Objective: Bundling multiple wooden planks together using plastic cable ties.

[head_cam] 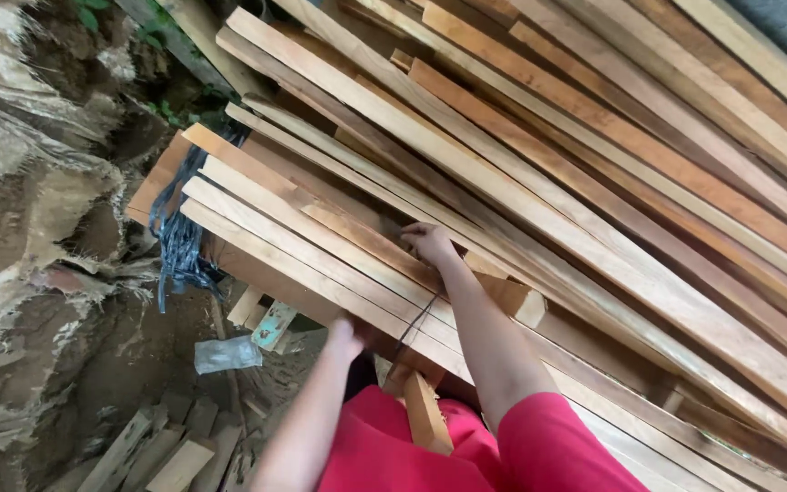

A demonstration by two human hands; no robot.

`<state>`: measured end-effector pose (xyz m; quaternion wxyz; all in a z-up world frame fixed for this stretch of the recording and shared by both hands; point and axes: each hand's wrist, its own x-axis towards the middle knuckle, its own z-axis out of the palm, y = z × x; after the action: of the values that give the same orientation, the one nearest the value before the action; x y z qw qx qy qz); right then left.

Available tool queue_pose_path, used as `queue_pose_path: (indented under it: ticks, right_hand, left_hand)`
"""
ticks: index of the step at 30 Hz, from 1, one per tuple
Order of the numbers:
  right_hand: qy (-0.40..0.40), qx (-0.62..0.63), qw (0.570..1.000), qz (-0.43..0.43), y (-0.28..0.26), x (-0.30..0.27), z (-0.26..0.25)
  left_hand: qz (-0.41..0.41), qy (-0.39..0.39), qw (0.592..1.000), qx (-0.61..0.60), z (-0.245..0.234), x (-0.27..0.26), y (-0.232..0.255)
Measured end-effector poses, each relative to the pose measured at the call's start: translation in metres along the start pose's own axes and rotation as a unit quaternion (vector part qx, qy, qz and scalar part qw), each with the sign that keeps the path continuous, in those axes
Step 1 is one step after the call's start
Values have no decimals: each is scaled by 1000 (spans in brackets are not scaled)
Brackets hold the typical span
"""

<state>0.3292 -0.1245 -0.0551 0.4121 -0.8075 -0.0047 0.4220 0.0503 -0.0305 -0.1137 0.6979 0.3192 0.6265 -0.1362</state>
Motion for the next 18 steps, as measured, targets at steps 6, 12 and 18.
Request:
queue_pose_path:
  ticks: [6,12,18]
  right_hand:
    - [-123,-195,973,0,26,30,-1]
    - [-246,-239,930,130,-101,-76,-29]
    - [-185,-317,917,159,-76,-44,-16]
  left_hand:
    - [-63,-10,993,-101,49,-45,21]
    - [-102,-25,974,-203,67,-83,43]
    - [-142,-31,944,-295,65,-117,46]
